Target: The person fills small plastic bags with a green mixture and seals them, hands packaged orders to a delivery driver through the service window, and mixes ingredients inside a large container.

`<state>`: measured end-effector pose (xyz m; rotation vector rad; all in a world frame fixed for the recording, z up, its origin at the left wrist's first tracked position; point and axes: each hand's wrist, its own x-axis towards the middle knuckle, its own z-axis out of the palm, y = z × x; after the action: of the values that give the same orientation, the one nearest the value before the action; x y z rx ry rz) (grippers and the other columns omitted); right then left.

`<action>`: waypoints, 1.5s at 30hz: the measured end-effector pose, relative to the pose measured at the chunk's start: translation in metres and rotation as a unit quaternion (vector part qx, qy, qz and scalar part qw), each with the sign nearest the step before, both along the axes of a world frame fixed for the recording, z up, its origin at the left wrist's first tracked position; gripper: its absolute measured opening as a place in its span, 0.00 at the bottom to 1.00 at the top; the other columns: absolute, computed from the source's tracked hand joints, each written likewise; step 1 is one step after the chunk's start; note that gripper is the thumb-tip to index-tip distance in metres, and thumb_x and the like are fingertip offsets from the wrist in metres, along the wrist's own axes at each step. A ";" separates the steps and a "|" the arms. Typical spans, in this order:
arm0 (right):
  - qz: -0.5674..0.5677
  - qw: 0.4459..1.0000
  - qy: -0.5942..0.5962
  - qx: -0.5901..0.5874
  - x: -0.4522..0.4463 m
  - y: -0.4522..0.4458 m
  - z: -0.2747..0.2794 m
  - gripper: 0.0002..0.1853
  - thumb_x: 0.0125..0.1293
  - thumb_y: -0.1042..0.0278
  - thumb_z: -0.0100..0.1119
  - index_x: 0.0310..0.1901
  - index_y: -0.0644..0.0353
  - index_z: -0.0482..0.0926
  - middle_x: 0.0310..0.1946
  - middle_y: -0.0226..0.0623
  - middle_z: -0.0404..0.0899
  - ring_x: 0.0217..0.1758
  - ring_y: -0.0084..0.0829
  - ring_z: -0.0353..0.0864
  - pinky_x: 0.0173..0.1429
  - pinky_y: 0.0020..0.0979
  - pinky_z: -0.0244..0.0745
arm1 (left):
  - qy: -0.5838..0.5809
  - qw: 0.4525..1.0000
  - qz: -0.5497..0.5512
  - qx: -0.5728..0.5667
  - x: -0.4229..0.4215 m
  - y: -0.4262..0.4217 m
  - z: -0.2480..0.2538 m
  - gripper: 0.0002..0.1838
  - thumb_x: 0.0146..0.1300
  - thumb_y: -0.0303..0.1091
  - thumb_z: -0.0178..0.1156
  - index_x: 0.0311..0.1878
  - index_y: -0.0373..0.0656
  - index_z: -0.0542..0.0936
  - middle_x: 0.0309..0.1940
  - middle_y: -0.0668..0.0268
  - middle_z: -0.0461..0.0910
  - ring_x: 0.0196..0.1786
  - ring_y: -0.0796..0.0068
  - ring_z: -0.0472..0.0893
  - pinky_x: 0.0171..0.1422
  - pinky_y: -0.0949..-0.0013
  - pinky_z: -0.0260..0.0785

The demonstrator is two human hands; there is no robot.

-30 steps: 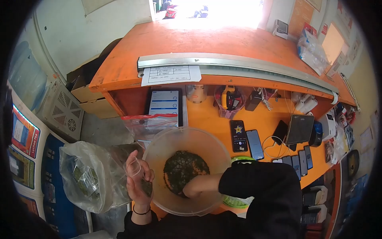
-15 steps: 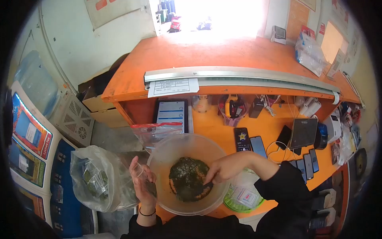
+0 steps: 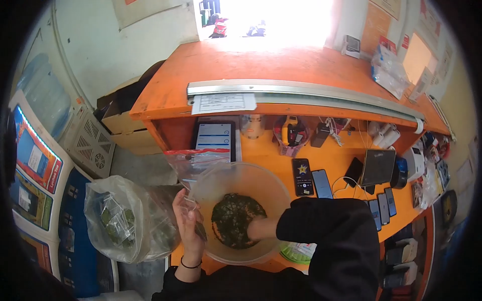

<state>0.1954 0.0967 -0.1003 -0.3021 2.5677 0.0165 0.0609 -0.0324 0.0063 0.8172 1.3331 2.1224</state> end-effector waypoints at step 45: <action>-0.293 0.933 0.190 -0.082 0.060 0.013 0.181 0.12 0.52 0.65 0.54 0.40 0.46 0.79 0.27 0.38 0.76 0.32 0.37 0.76 0.36 0.33 0.70 | 0.336 0.941 0.025 -0.016 0.022 -0.006 0.016 0.38 0.40 0.37 0.69 0.54 0.36 0.62 0.35 0.64 0.69 0.37 0.74 0.70 0.40 0.75 0.63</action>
<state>0.2554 0.1099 0.0809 0.4629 2.9447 -0.3972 0.0824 -0.0383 0.0223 1.6026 1.7135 1.9171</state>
